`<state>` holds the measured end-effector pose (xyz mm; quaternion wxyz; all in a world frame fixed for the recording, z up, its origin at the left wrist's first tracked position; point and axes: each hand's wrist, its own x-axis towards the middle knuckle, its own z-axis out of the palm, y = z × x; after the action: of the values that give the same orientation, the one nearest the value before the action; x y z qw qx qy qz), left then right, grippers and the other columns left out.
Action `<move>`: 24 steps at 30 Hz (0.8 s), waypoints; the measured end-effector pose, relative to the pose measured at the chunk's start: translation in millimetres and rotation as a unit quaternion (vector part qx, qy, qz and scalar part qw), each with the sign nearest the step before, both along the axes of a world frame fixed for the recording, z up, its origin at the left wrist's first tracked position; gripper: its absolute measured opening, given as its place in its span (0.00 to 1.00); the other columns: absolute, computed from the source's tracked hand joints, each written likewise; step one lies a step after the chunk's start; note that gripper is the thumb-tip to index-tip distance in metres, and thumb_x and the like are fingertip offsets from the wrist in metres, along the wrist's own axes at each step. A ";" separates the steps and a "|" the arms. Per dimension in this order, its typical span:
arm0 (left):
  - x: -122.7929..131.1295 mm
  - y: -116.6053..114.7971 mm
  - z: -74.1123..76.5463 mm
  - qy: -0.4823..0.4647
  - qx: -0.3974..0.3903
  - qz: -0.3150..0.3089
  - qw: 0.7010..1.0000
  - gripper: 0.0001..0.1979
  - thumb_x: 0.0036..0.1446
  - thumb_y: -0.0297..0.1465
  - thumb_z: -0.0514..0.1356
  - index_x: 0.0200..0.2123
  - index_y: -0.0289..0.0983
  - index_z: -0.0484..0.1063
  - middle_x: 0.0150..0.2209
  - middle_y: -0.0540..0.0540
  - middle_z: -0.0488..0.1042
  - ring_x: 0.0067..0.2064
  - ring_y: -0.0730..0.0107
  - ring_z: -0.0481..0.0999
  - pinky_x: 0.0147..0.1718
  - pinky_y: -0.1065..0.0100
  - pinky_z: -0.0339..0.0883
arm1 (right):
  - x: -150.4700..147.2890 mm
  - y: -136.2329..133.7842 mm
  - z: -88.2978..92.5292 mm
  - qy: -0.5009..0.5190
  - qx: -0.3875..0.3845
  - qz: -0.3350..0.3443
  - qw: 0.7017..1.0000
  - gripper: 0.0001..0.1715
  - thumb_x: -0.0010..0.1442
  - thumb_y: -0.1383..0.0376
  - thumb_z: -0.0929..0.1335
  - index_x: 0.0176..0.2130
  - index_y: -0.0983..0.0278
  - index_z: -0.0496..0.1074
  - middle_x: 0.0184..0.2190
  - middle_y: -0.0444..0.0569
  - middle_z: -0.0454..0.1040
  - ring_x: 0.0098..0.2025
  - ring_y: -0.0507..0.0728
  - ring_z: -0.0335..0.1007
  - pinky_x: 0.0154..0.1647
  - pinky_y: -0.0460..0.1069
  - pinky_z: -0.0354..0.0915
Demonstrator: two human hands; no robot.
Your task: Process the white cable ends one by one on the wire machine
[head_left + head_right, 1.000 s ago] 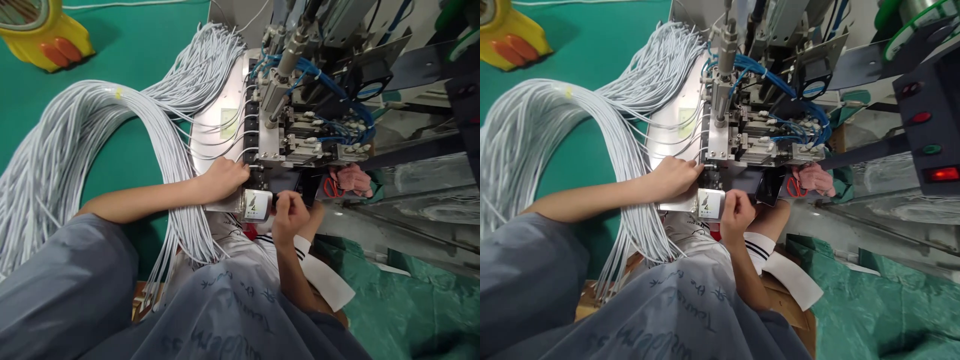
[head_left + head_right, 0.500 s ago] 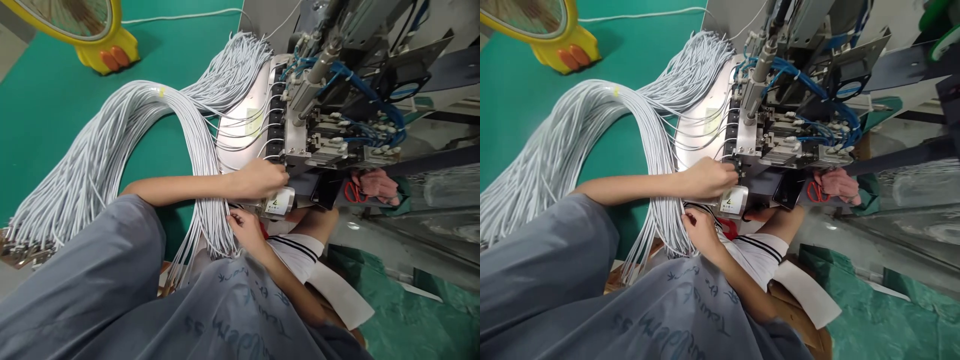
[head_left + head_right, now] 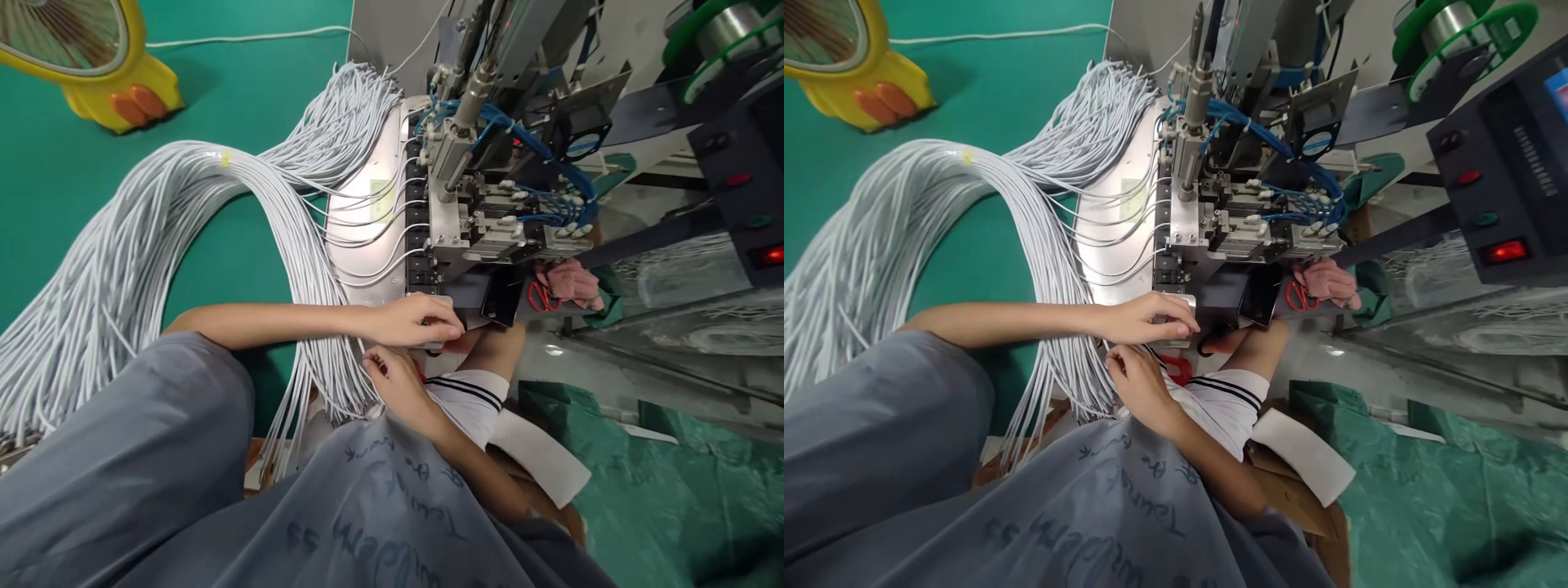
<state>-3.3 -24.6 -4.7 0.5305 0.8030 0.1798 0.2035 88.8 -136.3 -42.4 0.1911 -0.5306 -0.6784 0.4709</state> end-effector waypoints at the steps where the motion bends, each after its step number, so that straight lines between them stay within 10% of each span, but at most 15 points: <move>1: -0.1 -0.1 -0.4 -0.005 0.001 0.003 1.000 0.16 0.63 0.35 0.52 0.40 0.30 0.75 0.38 0.40 0.74 0.39 0.72 0.72 0.41 0.71 0.64 | -4.8 -0.8 -5.1 -0.003 0.015 -0.008 1.000 0.09 0.60 0.66 0.61 0.36 0.62 0.70 0.34 0.50 0.76 0.38 0.57 0.71 0.42 0.51 0.63; 16: -1.1 -4.2 -2.9 0.019 -0.047 -0.042 0.998 0.15 0.62 0.35 0.53 0.41 0.31 0.75 0.37 0.42 0.75 0.38 0.71 0.73 0.40 0.72 0.65 | -16.2 -5.6 -15.7 0.001 -0.002 0.030 1.000 0.07 0.59 0.66 0.62 0.37 0.63 0.68 0.32 0.48 0.75 0.35 0.56 0.71 0.38 0.50 0.63; 24: -2.2 -5.3 2.4 0.014 -0.067 -0.087 0.994 0.14 0.61 0.34 0.55 0.43 0.31 0.74 0.42 0.41 0.74 0.42 0.70 0.73 0.43 0.72 0.65 | 28.9 -6.0 13.1 -0.080 0.049 -0.017 0.995 0.13 0.62 0.61 0.61 0.29 0.62 0.68 0.23 0.47 0.71 0.27 0.56 0.66 0.30 0.50 0.60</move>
<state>-5.6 -29.9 -2.3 0.5962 0.7809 0.1303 0.1332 117.7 -142.3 -29.3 0.1693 -0.5679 -0.7048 0.3899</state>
